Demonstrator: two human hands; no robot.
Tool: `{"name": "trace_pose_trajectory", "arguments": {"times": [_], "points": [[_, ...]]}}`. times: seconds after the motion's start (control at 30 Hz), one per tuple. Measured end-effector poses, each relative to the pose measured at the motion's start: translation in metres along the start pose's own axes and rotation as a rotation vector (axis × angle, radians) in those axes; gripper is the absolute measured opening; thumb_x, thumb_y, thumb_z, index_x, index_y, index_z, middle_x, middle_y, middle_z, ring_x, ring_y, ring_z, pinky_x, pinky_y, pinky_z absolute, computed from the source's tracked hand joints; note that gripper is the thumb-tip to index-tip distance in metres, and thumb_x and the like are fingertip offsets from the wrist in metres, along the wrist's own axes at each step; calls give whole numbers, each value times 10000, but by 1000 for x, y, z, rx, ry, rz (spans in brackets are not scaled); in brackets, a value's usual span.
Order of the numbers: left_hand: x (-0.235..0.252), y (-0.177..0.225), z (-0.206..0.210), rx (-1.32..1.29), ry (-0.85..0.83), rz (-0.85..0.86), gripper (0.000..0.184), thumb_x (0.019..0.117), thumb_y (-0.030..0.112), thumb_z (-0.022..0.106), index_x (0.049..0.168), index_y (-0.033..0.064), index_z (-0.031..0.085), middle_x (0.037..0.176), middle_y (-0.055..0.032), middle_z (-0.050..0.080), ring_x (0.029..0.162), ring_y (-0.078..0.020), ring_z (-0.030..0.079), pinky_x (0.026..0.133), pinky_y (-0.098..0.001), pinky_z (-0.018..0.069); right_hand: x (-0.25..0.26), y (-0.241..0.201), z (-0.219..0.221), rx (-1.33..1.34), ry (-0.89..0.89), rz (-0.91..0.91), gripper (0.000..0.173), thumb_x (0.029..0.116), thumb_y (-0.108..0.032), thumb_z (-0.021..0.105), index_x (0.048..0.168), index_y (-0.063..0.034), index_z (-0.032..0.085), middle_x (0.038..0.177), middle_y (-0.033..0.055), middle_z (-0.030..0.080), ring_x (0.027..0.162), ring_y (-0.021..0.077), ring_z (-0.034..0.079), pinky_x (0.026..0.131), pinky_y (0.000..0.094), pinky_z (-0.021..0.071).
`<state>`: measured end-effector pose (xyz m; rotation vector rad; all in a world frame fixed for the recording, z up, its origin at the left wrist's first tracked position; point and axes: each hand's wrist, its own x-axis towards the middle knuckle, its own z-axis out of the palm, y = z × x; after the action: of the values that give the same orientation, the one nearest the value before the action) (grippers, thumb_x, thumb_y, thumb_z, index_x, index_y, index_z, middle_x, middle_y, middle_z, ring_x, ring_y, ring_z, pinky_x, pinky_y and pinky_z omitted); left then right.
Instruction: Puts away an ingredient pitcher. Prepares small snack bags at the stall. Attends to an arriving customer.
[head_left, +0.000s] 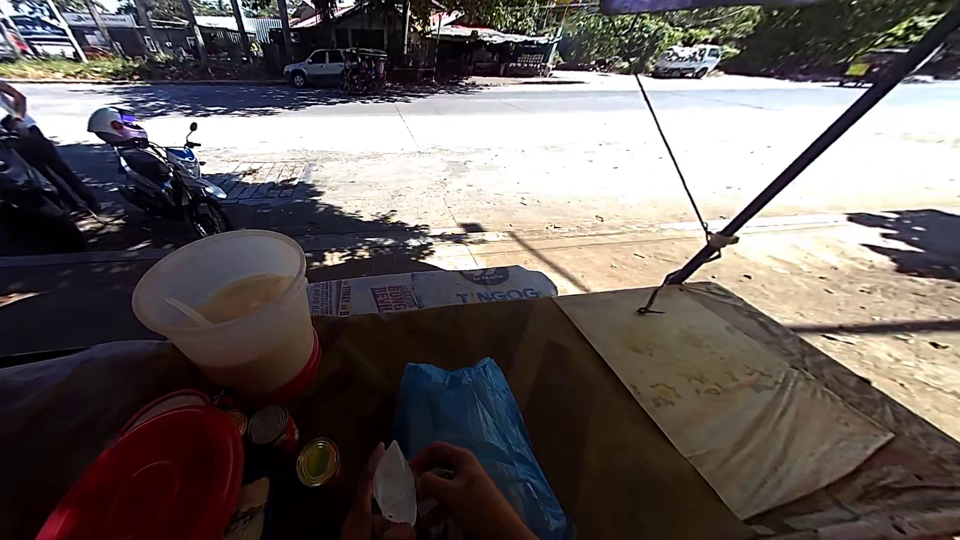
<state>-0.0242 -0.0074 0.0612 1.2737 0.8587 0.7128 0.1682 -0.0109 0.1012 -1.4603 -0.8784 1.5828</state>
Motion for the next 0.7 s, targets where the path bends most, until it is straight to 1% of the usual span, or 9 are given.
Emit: {"name": "trace_pose_trajectory", "arguments": {"times": [0.03, 0.07, 0.1, 0.13, 0.2, 0.33, 0.43, 0.6, 0.7], "points": [[3, 5, 0, 43, 16, 49, 908, 930, 257, 634, 1609, -9, 93, 1431, -236, 512, 851, -200, 716, 688, -392, 625, 0, 1, -2, 12, 4, -2, 164, 926, -50, 657, 1086, -18, 672, 1014, 90, 694, 845, 200, 709, 693, 393, 627], [5, 9, 0, 68, 37, 69, 821, 959, 216, 588, 1604, -15, 135, 1396, -220, 548, 816, -189, 713, 680, -384, 624, 0, 1, -3, 26, 3, 3, 203, 932, -71, 661, 1128, -17, 660, 1050, 94, 689, 888, 204, 704, 722, 398, 623], [8, 13, 0, 80, 60, 66, 731, 980, 139, 550, 1595, -16, 184, 1369, -209, 574, 792, -187, 715, 677, -379, 625, -1, 1, -3, 33, 3, 10, 242, 934, -88, 671, 1163, -18, 638, 1079, 95, 682, 922, 202, 699, 753, 397, 617], [10, 14, 0, 88, 75, 59, 667, 996, 84, 529, 1582, -17, 226, 1380, -198, 569, 789, -178, 719, 684, -366, 631, -1, 0, -1, 32, 9, 13, 280, 928, -94, 684, 1186, -17, 610, 1097, 100, 677, 939, 201, 696, 774, 392, 609], [15, 12, 3, 80, 106, 79, 613, 985, 37, 531, 1547, -38, 297, 1356, -187, 586, 751, -153, 710, 664, -340, 628, 0, -1, 3, 35, 32, 17, 339, 909, -76, 687, 1214, -12, 555, 1127, 116, 653, 952, 201, 684, 793, 381, 594], [20, 1, 14, 28, 175, 157, 615, 914, -29, 551, 1498, -76, 364, 1282, -169, 629, 693, -111, 677, 625, -305, 610, -3, 2, 7, 81, 86, 12, 351, 878, -15, 628, 1211, -8, 518, 1138, 127, 618, 940, 198, 671, 786, 366, 590], [22, -3, 24, -18, 208, 152, 643, 882, -82, 556, 1500, -69, 380, 1319, -171, 606, 674, -102, 665, 621, -300, 610, -5, 3, 5, 110, 125, 4, 335, 884, 5, 592, 1209, -15, 508, 1132, 123, 630, 942, 195, 675, 789, 368, 589], [32, -12, 36, -30, 174, 156, 657, 881, -102, 571, 1509, -67, 378, 1383, -189, 579, 701, -127, 696, 641, -320, 628, -2, 14, -5, 163, 204, -42, 341, 874, 50, 560, 1204, -14, 504, 1121, 120, 632, 922, 193, 682, 770, 360, 594], [38, -16, 44, -8, 159, 155, 661, 876, -99, 585, 1508, -58, 394, 1380, -186, 588, 692, -134, 698, 644, -329, 630, -1, 28, -11, 188, 247, -51, 354, 882, 82, 563, 1220, -3, 500, 1117, 128, 639, 920, 202, 690, 778, 374, 605]]}}
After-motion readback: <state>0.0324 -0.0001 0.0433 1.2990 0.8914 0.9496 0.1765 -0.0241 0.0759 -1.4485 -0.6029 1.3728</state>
